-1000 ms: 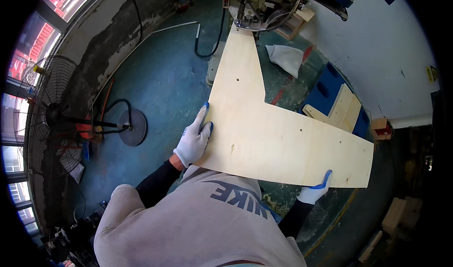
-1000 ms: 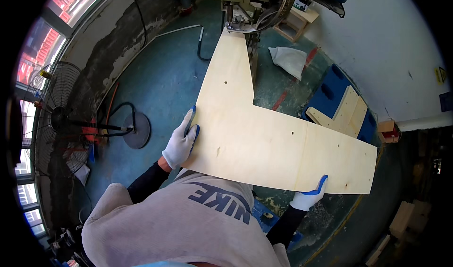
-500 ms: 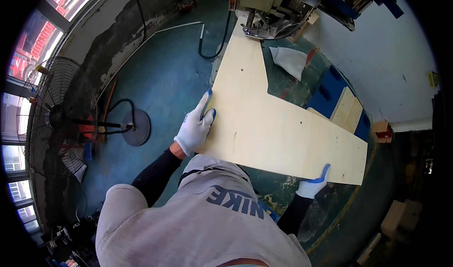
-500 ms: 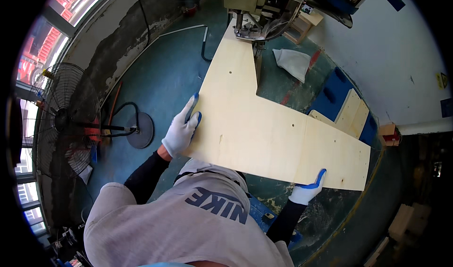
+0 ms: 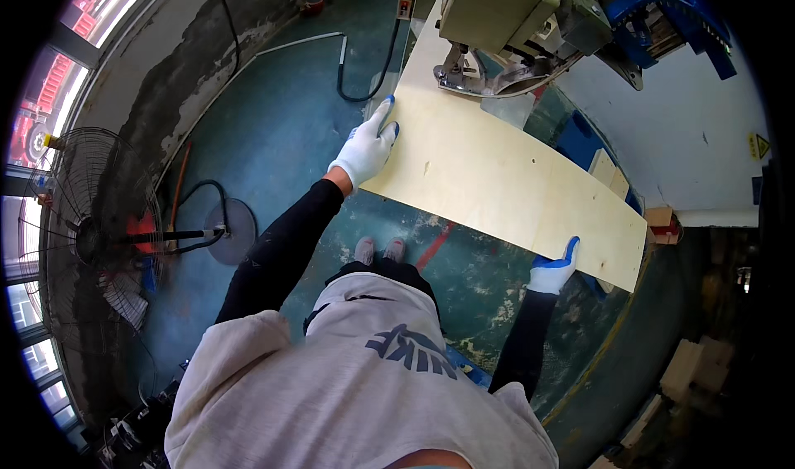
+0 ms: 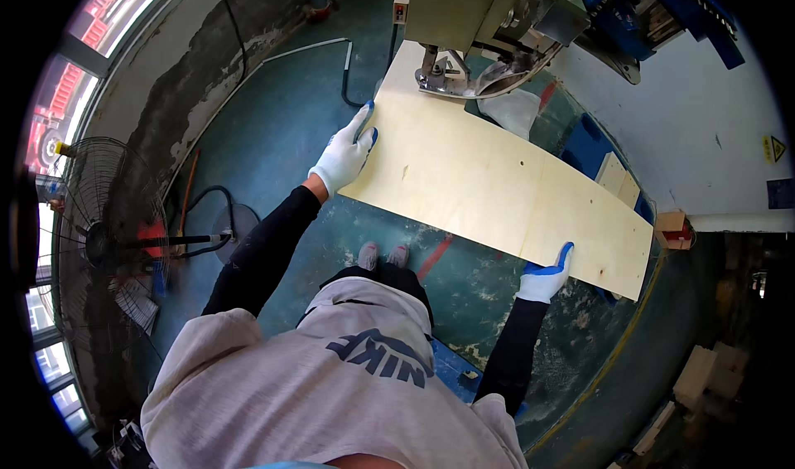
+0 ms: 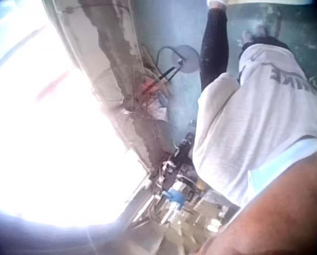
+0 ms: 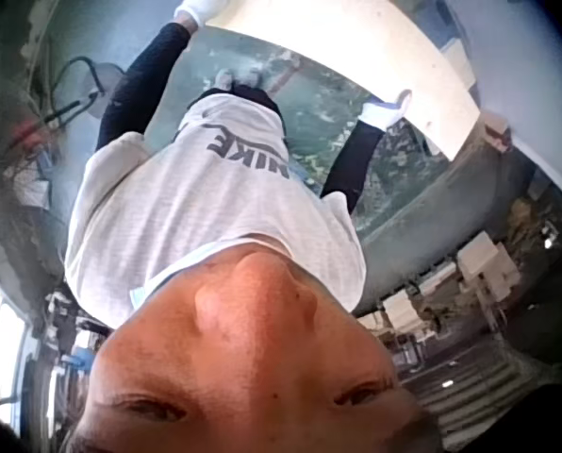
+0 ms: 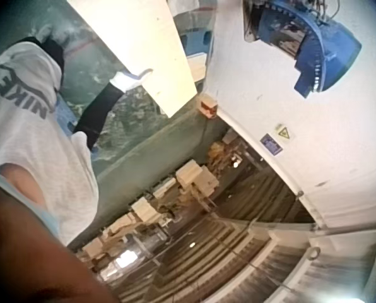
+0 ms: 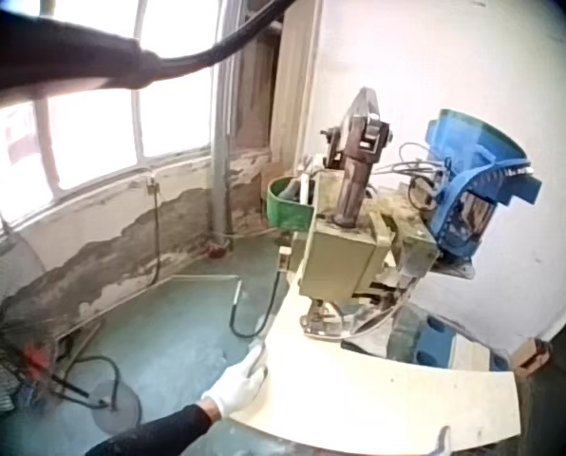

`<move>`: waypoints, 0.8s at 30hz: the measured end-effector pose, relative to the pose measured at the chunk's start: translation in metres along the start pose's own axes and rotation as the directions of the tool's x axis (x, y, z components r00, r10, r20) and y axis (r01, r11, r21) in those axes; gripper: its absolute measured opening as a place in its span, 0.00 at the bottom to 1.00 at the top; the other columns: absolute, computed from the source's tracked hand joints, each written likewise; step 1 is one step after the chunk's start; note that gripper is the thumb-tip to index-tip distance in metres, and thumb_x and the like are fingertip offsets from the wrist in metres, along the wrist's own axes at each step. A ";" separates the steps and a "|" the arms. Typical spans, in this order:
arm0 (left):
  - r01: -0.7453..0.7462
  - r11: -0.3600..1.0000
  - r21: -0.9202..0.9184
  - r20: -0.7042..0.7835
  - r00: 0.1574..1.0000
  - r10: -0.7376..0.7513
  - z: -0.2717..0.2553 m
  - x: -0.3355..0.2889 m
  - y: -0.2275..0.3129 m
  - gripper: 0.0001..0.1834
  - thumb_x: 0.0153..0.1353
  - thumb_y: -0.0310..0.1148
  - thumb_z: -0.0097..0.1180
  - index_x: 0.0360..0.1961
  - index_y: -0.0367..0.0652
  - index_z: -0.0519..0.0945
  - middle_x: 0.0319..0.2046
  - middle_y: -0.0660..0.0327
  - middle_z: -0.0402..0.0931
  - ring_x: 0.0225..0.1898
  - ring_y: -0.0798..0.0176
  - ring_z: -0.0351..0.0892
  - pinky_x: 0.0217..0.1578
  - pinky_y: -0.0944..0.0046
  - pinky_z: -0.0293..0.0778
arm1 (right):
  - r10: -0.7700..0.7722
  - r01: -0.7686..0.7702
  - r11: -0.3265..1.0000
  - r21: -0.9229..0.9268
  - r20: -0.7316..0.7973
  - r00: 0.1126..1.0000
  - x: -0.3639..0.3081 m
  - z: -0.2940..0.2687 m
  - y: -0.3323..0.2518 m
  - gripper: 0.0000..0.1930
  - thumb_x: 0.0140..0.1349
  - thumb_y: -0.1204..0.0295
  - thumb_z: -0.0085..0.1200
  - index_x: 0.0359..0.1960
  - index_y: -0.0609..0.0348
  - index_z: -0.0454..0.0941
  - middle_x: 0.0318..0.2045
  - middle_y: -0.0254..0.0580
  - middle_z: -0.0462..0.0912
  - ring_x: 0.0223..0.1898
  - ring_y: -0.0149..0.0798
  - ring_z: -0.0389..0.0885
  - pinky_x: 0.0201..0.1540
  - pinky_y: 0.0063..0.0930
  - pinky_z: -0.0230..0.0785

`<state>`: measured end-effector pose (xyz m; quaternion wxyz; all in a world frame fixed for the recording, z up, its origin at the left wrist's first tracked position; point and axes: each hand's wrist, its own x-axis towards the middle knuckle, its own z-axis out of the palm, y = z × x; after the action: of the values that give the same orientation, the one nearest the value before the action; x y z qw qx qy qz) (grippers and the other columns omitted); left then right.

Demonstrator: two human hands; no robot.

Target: The person places an L-shaped wooden panel into an industrial riveting machine, applies rivets to pre-drilled holes, and then stacks the finished panel onto a blue pallet.

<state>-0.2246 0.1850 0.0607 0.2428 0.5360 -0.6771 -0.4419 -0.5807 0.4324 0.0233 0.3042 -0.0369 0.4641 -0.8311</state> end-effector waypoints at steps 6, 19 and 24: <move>-0.094 0.996 -0.003 -0.066 0.993 0.093 0.002 -0.026 -0.019 0.31 0.73 0.37 0.49 0.75 0.46 0.60 0.33 0.54 0.79 0.28 0.67 0.74 0.38 0.65 0.74 | 0.067 -0.057 0.993 -0.099 0.107 0.992 -0.035 -0.001 -0.019 0.27 0.77 0.57 0.43 0.70 0.62 0.62 0.68 0.48 0.69 0.67 0.47 0.69 0.70 0.46 0.61; 0.041 0.997 0.068 0.058 0.997 -0.045 -0.001 -0.029 0.000 0.31 0.74 0.38 0.46 0.75 0.46 0.58 0.59 0.40 0.74 0.57 0.41 0.77 0.57 0.56 0.70 | 0.042 -0.032 0.989 -0.142 0.069 0.997 -0.040 0.000 -0.026 0.26 0.77 0.56 0.43 0.67 0.64 0.66 0.65 0.48 0.72 0.65 0.44 0.71 0.68 0.40 0.64; 0.018 0.996 0.083 0.058 0.998 -0.023 0.003 -0.027 -0.010 0.31 0.74 0.39 0.45 0.75 0.47 0.57 0.63 0.40 0.71 0.61 0.38 0.73 0.60 0.56 0.68 | 0.023 0.004 0.968 -0.251 0.103 0.994 -0.035 -0.022 -0.014 0.26 0.77 0.56 0.44 0.67 0.62 0.66 0.64 0.47 0.73 0.64 0.44 0.73 0.68 0.41 0.66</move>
<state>-0.2139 0.2107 0.0543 0.1959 0.5390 -0.6962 -0.4318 -0.5665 0.4727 0.0295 0.3251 -0.1164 0.5492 -0.7610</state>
